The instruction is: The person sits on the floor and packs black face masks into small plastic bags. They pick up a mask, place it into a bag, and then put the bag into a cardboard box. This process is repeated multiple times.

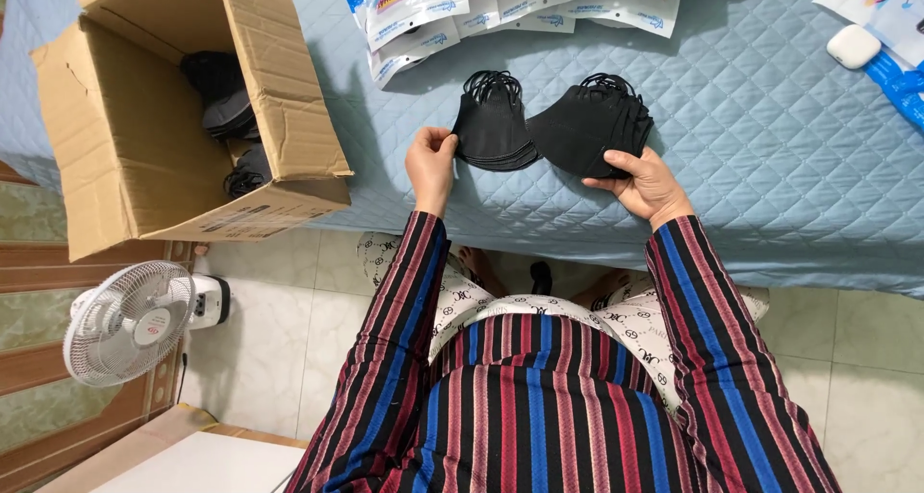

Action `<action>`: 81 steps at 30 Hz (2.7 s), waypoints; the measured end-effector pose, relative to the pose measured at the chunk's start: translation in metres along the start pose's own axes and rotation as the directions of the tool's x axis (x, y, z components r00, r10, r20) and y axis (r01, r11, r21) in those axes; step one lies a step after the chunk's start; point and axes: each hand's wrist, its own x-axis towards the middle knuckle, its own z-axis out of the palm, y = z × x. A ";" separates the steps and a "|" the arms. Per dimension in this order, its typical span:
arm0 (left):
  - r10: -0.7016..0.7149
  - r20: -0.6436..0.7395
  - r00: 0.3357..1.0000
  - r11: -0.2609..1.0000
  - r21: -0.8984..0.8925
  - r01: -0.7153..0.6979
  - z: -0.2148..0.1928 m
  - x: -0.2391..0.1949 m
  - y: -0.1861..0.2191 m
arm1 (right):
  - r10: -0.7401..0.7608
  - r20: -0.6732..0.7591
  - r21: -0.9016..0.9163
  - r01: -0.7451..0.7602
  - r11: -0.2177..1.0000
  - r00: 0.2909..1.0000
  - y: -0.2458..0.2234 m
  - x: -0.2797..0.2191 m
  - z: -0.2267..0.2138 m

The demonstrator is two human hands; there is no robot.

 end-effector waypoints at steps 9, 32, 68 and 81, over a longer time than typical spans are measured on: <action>0.166 0.220 0.961 0.880 0.406 -0.245 0.010 -0.009 0.018 | 0.002 0.021 0.001 -0.002 1.000 1.000 -0.002 -0.003 0.002; 0.540 0.109 0.835 0.836 0.051 -0.547 0.029 -0.036 0.080 | -0.014 0.002 -0.044 0.014 0.999 1.000 0.012 0.008 -0.026; 0.559 0.297 0.774 0.760 0.190 -0.621 0.042 -0.050 0.098 | -0.005 0.040 -0.039 0.007 0.999 0.999 0.022 0.019 -0.048; 0.090 0.074 0.993 0.801 -0.598 -0.028 -0.005 -0.004 0.075 | 0.019 0.006 0.003 -0.019 1.000 1.000 0.006 0.001 -0.014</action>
